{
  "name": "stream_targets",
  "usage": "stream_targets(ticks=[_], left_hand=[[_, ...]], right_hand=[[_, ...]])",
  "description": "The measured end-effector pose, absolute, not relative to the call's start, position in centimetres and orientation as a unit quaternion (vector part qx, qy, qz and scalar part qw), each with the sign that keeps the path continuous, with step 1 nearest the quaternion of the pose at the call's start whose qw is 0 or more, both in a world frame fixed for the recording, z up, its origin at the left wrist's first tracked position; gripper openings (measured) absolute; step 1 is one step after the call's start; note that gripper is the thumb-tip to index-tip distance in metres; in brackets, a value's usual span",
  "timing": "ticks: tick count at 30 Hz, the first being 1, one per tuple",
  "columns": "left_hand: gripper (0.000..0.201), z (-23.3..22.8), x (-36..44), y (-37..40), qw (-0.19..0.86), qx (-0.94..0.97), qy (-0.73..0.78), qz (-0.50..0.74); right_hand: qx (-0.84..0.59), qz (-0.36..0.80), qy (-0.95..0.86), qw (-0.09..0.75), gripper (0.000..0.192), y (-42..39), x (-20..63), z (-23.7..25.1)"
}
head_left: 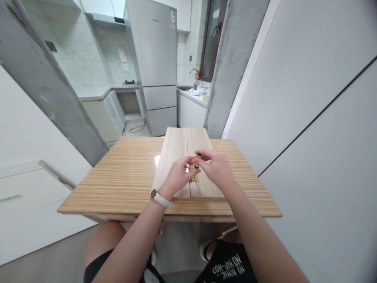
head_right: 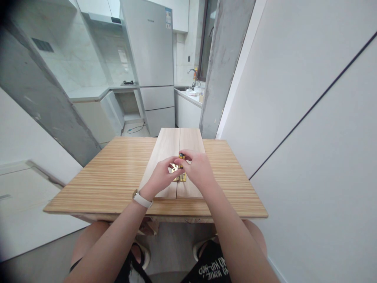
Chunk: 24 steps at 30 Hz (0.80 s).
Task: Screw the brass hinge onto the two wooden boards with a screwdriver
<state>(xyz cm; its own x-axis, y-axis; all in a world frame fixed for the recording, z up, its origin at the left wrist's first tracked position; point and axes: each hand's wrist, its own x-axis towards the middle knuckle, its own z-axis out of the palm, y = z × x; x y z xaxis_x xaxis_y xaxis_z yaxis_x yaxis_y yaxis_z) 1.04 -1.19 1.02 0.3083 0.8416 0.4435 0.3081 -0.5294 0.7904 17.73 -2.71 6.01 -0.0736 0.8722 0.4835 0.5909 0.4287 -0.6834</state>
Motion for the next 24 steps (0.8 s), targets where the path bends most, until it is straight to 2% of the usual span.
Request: stream_targets(ticks=[3, 8, 13, 15, 18, 24], left_hand=[[0.024, 1.1, 1.5, -1.4, 0.292, 0.741, 0.389, 0.464], [0.012, 1.1, 2.2, -1.7, 0.289, 0.726, 0.395, 0.483], [0.014, 1.3, 2.5, -1.8, 0.295, 0.713, 0.389, 0.502], [0.012, 1.4, 2.4, -1.7, 0.293, 0.717, 0.388, 0.499], [0.008, 1.4, 2.1, -1.5, 0.286, 0.733, 0.389, 0.480], [0.020, 1.0, 1.9, -0.8, 0.304, 0.755, 0.362, 0.455]], right_hand=[[-0.513, 0.147, -0.713, 0.454, 0.012, -2.7, 17.3, 6.0], [-0.533, 0.124, -0.702, 0.456, 0.025, -2.7, 17.0, 6.0], [-0.565, 0.083, -0.690, 0.445, 0.036, -2.7, 16.6, 5.9], [-0.561, 0.083, -0.695, 0.443, 0.034, -2.7, 16.7, 5.8], [-0.505, 0.137, -0.724, 0.450, 0.021, -2.7, 17.3, 6.1], [-0.438, 0.236, -0.766, 0.407, 0.033, -2.6, 18.9, 7.4]])
